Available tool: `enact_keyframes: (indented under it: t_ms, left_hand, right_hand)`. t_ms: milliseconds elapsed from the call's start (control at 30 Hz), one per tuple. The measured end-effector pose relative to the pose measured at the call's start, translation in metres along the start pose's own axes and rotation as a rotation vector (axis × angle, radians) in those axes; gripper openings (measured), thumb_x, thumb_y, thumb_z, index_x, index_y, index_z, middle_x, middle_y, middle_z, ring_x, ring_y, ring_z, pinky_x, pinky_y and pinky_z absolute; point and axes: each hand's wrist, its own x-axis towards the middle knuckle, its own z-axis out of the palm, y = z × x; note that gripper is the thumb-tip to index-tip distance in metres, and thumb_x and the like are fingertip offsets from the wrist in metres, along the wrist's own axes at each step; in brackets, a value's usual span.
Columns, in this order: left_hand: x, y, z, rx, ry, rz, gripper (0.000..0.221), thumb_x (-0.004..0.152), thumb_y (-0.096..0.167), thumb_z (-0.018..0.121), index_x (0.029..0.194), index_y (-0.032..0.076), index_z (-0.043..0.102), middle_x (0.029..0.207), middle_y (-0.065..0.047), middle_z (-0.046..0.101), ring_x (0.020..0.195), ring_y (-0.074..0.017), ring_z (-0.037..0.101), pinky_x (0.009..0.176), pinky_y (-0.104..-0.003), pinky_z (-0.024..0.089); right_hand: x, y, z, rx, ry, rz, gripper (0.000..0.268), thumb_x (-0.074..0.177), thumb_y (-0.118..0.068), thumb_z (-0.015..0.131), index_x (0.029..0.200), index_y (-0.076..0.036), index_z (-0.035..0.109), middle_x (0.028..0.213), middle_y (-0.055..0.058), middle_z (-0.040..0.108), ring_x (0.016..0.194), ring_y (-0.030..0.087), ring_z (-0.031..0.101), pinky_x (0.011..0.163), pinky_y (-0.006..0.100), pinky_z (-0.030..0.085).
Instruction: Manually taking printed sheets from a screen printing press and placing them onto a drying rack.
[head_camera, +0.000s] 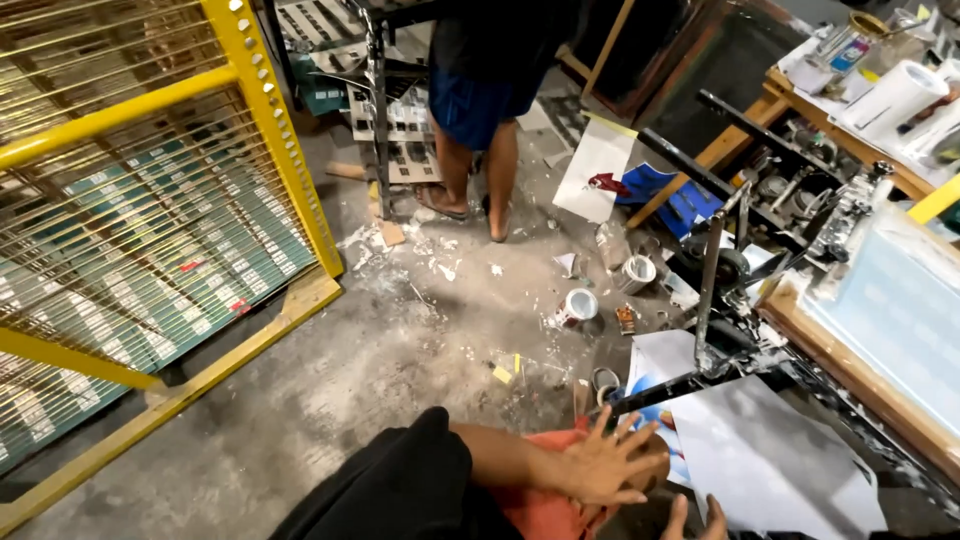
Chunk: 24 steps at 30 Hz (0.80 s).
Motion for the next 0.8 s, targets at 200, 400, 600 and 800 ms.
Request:
enact_keyframes:
  t_ms: [200,400,600,800]
  left_hand:
    - [-0.005,0.008,-0.001,-0.069,0.019,0.055,0.079,0.1,0.071,0.043,0.166,0.029,0.036,0.18,-0.023,0.011,0.159,-0.0523,0.017,0.121,-0.076,0.009]
    - [-0.005,0.008,-0.001,0.006,0.034,0.07,0.08,0.1,0.071,0.043,0.167,0.029,0.035,0.178,-0.024,0.01,0.159,-0.053,0.017,0.115,-0.079,0.009]
    - [-0.004,0.011,-0.005,-0.049,-0.004,0.085,0.078,0.101,0.069,0.043,0.167,0.028,0.032,0.18,-0.023,0.009,0.161,-0.0511,0.014,0.117,-0.078,0.011]
    - [-0.005,0.01,-0.011,-0.09,-0.032,0.106,0.081,0.099,0.067,0.045,0.168,0.026,0.031,0.179,-0.023,0.009,0.162,-0.0515,0.012,0.118,-0.077,0.01]
  right_hand:
    - [0.0,0.002,0.006,0.056,0.044,-0.032,0.058,0.101,-0.028,0.077,0.145,0.004,0.055,0.134,0.027,0.06,0.129,0.038,0.06,0.117,0.049,0.048]
    - [0.011,0.025,-0.006,0.099,0.106,-0.065,0.059,0.102,-0.026,0.077,0.145,0.008,0.053,0.133,0.029,0.06,0.128,0.04,0.06,0.118,0.051,0.047]
    - [0.003,0.041,-0.003,0.135,0.139,-0.066,0.06,0.103,-0.025,0.077,0.144,0.011,0.052,0.132,0.03,0.06,0.128,0.041,0.059,0.119,0.053,0.046]
    - [-0.003,-0.042,-0.035,0.191,0.106,0.067,0.065,0.098,-0.026,0.078,0.146,0.01,0.054,0.141,0.032,0.054,0.127,0.041,0.06,0.104,0.048,0.053]
